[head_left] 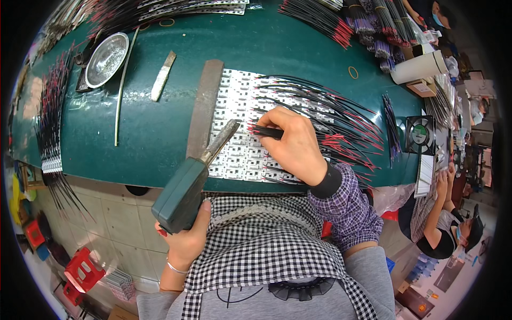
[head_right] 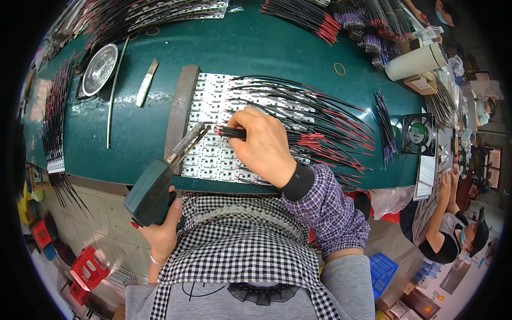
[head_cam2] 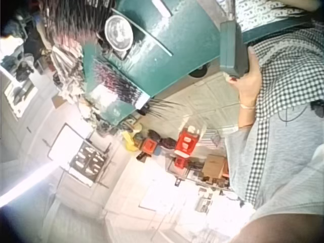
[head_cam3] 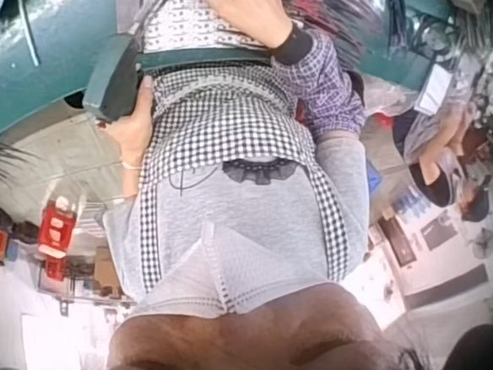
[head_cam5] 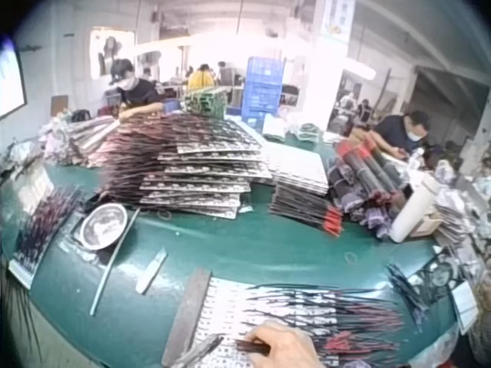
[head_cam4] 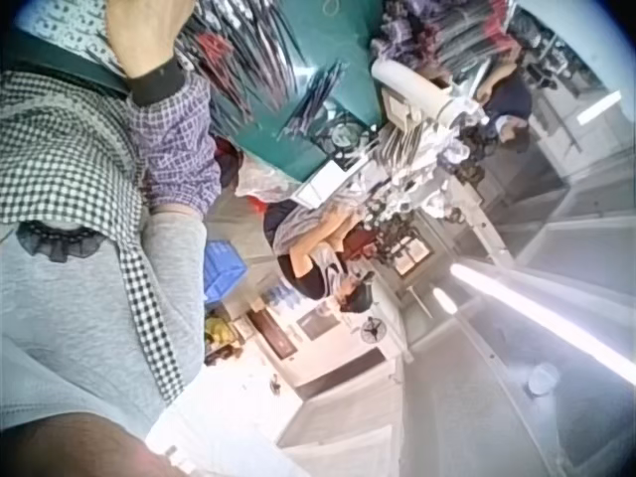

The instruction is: The person solders wires onto a circuit board sheet using a soldering tool, stacks the completed sheet onto a pile, places a new board sheet on the table, and solders more wires to it.

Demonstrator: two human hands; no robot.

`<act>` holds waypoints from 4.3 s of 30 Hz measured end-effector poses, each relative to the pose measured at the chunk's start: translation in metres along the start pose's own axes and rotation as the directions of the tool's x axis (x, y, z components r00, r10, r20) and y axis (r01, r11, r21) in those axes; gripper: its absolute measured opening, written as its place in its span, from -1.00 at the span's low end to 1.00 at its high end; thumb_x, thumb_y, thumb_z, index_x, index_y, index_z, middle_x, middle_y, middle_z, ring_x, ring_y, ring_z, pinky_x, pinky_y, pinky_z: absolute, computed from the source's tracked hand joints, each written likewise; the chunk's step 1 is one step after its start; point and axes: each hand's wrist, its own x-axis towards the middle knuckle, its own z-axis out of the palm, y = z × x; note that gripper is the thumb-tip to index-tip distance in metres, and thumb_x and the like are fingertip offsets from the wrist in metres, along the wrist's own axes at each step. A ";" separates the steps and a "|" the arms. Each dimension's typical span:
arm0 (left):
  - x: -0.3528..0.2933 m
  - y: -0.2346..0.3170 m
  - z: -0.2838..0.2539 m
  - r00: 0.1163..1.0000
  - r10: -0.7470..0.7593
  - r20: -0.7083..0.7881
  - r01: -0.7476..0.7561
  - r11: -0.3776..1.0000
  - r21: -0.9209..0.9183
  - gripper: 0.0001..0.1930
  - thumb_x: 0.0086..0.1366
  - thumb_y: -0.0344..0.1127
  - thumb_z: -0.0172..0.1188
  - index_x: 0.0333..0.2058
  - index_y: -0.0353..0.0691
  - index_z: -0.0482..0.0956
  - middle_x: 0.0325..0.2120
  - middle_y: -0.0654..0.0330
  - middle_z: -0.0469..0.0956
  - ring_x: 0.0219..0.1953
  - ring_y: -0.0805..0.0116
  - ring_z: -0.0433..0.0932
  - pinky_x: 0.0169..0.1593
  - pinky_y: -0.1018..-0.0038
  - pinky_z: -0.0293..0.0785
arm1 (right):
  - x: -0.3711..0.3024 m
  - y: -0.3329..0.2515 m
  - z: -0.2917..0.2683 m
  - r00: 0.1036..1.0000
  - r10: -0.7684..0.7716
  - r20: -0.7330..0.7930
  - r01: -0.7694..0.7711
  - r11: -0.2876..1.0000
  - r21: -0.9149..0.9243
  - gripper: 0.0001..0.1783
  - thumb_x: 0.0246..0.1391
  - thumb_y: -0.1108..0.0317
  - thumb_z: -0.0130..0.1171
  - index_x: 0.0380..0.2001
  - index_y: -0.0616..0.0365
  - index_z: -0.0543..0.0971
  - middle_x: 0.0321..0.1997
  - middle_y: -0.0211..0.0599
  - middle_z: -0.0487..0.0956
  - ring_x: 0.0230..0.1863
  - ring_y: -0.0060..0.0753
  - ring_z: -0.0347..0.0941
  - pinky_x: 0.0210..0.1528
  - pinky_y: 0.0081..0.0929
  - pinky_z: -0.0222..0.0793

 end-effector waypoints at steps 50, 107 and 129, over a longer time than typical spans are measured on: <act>0.003 0.002 0.004 0.999 0.032 0.004 -0.033 0.995 0.091 -0.70 0.11 -0.56 0.35 -0.14 -0.38 0.59 -0.26 0.17 0.63 -0.31 0.48 0.57 -0.22 0.55 0.51 | 0.012 -0.003 -0.007 0.998 0.016 0.058 -0.009 0.993 -0.117 -0.83 -0.11 0.36 0.21 -0.51 0.29 0.60 -0.58 0.02 0.55 -0.50 0.08 0.52 -0.38 -0.12 0.41; -0.012 -0.004 -0.006 1.000 0.001 0.014 -0.002 0.997 0.075 -0.65 0.12 -0.58 0.34 -0.07 -0.40 0.57 -0.20 0.12 0.64 -0.24 0.46 0.59 -0.15 0.54 0.54 | -0.015 -0.009 -0.002 1.000 0.007 0.028 -0.007 1.000 -0.020 -0.85 -0.03 0.41 0.23 -0.38 0.25 0.61 -0.46 -0.09 0.59 -0.46 0.01 0.54 -0.40 -0.18 0.40; -0.004 -0.001 0.004 0.988 0.155 0.002 -0.154 0.982 0.112 -0.88 0.08 -0.47 0.35 -0.39 -0.34 0.63 -0.55 0.21 0.63 -0.58 0.48 0.54 -0.45 0.53 0.44 | -0.013 -0.008 0.006 1.000 0.004 -0.010 -0.005 0.997 -0.079 -0.88 -0.10 0.40 0.18 -0.55 0.24 0.53 -0.58 -0.10 0.54 -0.57 -0.01 0.48 -0.47 -0.15 0.36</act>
